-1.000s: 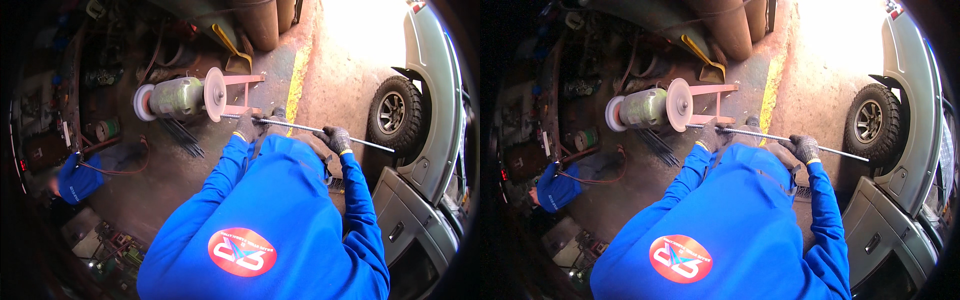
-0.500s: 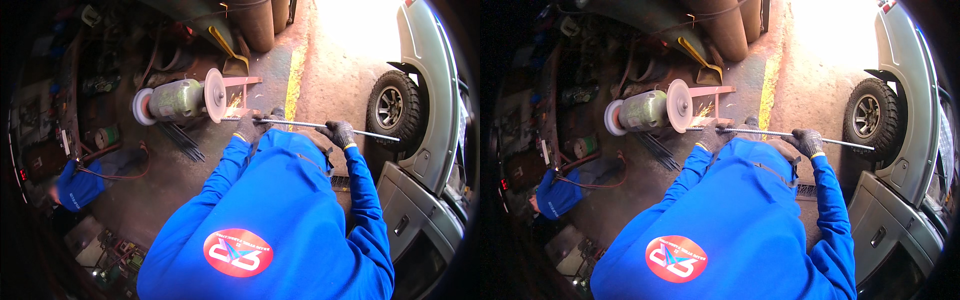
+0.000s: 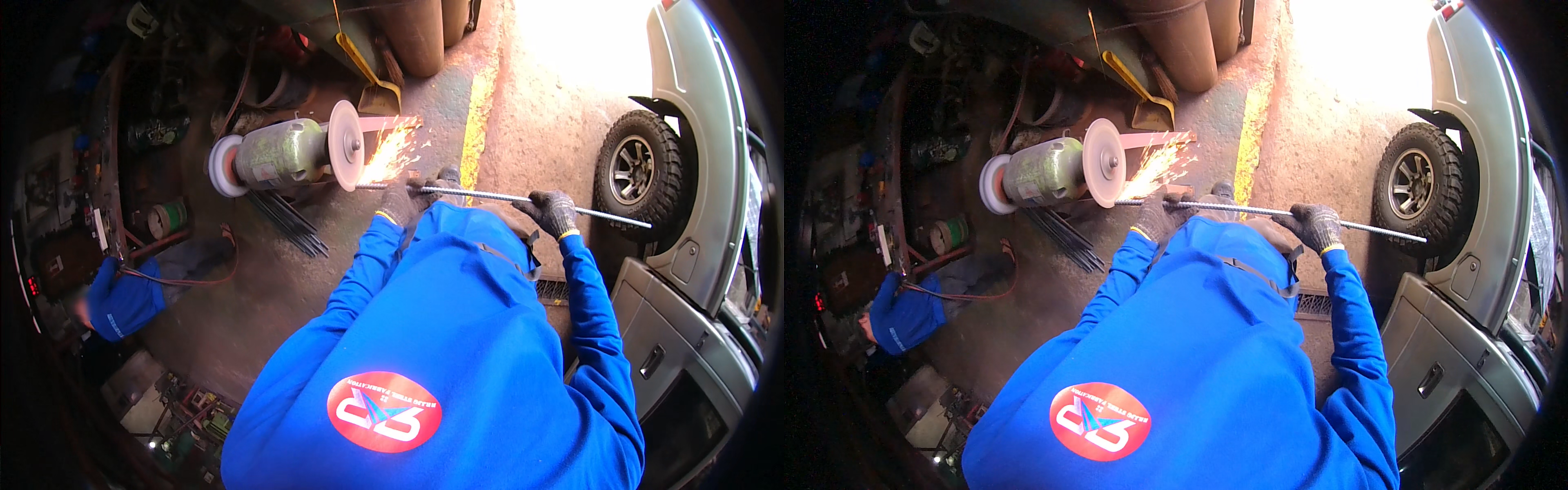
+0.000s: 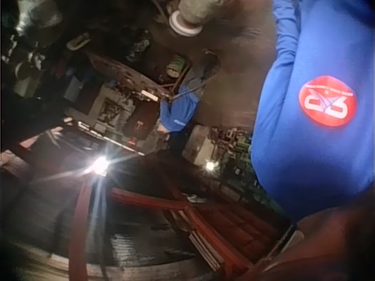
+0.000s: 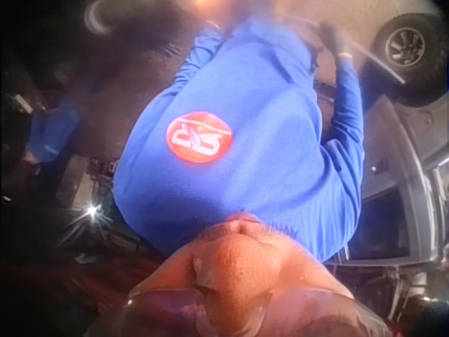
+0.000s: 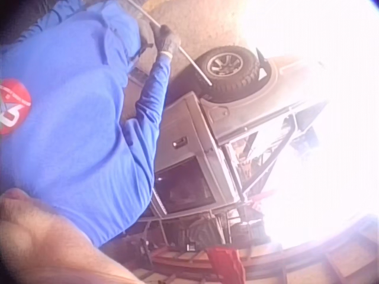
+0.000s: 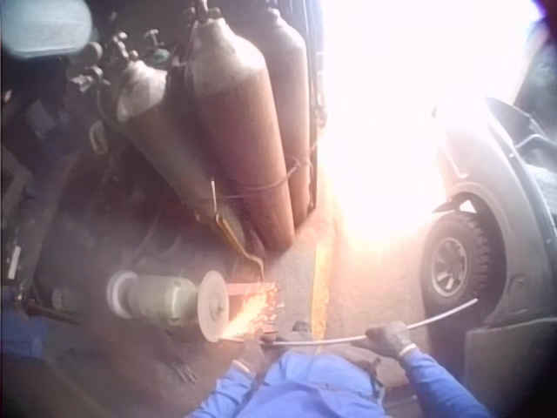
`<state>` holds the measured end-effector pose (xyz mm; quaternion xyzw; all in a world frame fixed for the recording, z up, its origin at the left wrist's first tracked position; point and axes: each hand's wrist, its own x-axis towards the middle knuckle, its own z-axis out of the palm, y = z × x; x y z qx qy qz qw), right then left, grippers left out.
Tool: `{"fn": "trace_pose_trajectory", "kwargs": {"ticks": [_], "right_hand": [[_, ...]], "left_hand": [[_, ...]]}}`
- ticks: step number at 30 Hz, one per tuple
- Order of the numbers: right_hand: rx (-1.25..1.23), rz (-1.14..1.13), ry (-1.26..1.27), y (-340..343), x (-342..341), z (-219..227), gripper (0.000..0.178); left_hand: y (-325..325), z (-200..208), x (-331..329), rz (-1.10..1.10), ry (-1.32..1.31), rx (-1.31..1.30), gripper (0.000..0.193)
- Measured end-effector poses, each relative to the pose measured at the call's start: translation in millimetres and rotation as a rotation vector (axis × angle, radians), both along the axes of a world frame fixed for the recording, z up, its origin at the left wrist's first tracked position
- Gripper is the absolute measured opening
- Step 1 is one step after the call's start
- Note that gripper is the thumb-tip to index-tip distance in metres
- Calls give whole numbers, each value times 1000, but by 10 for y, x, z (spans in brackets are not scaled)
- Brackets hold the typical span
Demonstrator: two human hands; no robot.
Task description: The person uses a bench grinder to smooth and sharpen the ends of long metal rods. They hold each rod with both hands, press it against the spinning grinding wheel to create sparks, and then place the finished rod into a pile on the floor. The process is repeated for multiple rods.
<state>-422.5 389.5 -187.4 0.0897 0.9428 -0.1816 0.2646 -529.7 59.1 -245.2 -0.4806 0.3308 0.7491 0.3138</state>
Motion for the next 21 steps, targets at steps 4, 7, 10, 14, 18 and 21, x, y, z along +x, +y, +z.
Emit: {"fn": "trace_pose_trajectory", "kwargs": {"ticks": [4,7,10,14,18,21], "right_hand": [[-9,-14,40,-25,36,17,56],[-13,-29,38,-31,51,15,57],[-7,-40,13,-42,59,29,58],[-25,-66,-7,-61,55,87,57],[-113,-113,-45,-52,149,63,58],[-179,-245,25,99,402,-96,42]], "left_hand": [[-77,-215,4,22,-6,44,31],[-98,-280,-21,9,-7,61,31],[-88,-238,-19,-4,1,65,29],[-25,-31,-56,-3,7,75,25],[10,-56,-74,-116,114,261,25],[497,425,-101,-426,212,292,24]]}}
